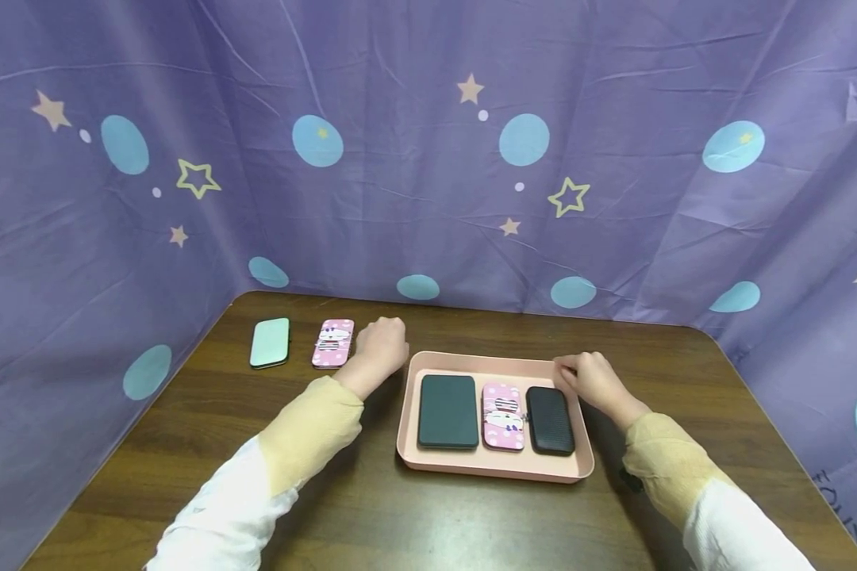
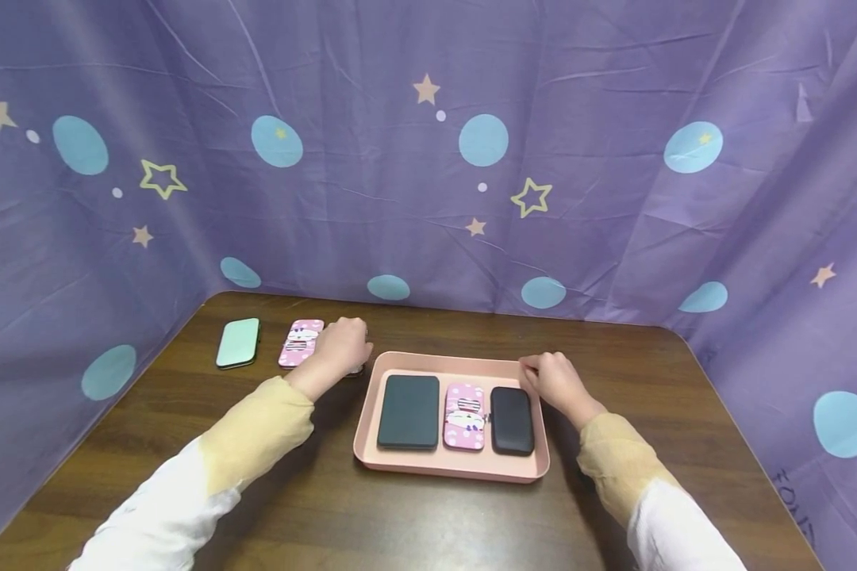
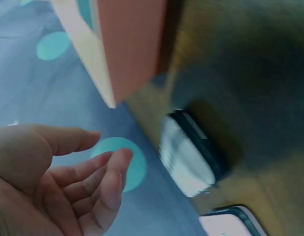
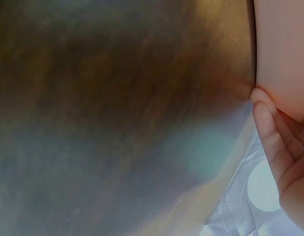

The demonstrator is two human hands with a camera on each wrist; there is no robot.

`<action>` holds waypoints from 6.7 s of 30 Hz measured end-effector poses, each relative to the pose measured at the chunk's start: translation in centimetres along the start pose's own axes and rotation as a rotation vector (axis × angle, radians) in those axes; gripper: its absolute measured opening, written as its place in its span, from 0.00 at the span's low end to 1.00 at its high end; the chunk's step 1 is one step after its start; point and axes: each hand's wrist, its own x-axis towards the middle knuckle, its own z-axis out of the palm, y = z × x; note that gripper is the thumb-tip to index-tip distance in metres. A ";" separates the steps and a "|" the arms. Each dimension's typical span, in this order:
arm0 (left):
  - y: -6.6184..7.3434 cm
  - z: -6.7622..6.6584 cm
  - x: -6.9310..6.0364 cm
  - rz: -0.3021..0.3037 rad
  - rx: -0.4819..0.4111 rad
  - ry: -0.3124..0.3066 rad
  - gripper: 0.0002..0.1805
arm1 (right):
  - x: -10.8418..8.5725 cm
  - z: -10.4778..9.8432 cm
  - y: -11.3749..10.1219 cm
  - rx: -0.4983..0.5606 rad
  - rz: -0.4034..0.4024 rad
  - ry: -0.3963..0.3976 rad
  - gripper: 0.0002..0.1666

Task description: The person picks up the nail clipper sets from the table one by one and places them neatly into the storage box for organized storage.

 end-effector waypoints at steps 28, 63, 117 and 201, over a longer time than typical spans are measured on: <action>-3.3 3.4 3.3 -0.211 -0.023 -0.019 0.15 | 0.1 0.2 0.4 0.012 -0.015 0.005 0.09; -4.9 2.2 4.1 -0.290 -0.200 -0.063 0.31 | 0.0 0.4 0.5 0.006 -0.002 0.006 0.08; -5.0 -0.6 3.3 -0.325 -1.203 -0.450 0.09 | 0.2 0.3 0.6 0.017 -0.003 0.013 0.09; 14.6 5.2 -2.7 -0.189 -1.300 -0.629 0.09 | 0.1 0.4 0.5 0.015 0.016 -0.029 0.08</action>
